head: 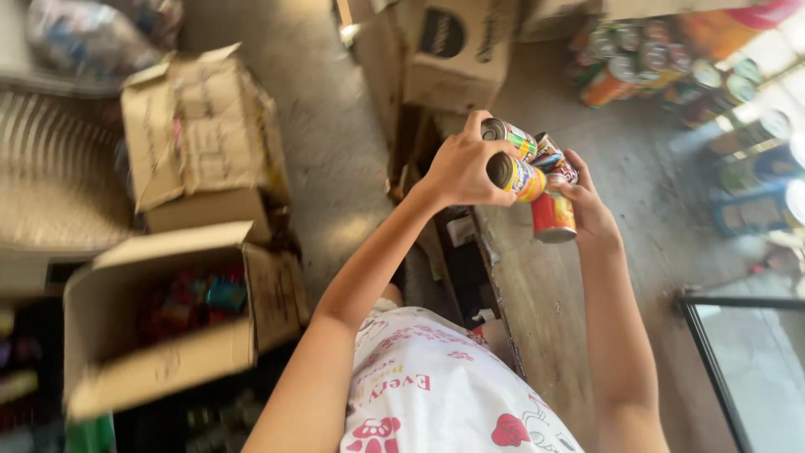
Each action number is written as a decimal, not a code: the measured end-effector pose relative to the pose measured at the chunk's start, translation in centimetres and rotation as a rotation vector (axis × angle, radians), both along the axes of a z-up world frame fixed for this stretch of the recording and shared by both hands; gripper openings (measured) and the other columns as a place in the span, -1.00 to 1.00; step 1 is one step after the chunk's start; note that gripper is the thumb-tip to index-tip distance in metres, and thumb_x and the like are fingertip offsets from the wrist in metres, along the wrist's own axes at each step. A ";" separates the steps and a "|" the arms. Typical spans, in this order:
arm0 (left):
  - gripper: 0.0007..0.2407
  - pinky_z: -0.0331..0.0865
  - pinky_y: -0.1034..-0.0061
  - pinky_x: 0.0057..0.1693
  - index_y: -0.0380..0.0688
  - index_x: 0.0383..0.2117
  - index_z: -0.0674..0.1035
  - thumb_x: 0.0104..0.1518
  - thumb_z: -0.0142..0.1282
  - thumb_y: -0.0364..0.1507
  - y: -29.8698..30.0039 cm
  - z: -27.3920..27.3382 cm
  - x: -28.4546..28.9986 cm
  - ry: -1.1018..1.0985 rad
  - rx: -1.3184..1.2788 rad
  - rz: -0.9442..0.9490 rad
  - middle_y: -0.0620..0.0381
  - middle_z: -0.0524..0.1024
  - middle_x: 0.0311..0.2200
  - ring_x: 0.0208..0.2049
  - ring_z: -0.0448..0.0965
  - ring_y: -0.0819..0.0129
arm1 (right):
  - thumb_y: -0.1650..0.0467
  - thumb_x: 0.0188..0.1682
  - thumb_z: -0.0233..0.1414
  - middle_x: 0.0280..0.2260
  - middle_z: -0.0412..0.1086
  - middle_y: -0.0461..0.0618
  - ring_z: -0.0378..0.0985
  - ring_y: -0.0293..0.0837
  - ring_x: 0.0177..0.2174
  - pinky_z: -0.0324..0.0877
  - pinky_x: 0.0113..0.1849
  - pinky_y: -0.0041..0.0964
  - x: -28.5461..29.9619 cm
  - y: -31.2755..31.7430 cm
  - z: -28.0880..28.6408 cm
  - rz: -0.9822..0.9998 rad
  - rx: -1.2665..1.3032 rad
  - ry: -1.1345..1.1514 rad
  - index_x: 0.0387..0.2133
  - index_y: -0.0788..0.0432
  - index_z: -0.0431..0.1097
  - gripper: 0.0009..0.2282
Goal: Organizing and restocking canned goods between a floor bin and a shelf/table.
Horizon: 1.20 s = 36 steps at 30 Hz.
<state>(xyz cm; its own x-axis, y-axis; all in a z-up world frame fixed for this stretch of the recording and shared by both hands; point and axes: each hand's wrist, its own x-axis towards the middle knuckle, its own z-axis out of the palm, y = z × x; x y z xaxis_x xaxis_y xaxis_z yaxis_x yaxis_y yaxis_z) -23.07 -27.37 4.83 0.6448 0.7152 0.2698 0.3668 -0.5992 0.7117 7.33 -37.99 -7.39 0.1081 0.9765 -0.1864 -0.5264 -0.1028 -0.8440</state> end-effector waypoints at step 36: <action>-0.51 0.50 0.12 -0.07 0.04 -0.26 0.72 -0.48 0.46 -0.20 -59.8 -12.8 -39.7 0.141 -0.541 1.960 -0.17 0.31 0.03 -0.21 0.58 -0.09 | 0.19 -0.07 0.17 0.17 0.27 0.23 0.47 0.14 -0.01 0.55 -0.23 -0.03 -52.8 -24.1 -21.3 1.481 -1.066 0.404 0.36 -0.28 0.09 -0.33</action>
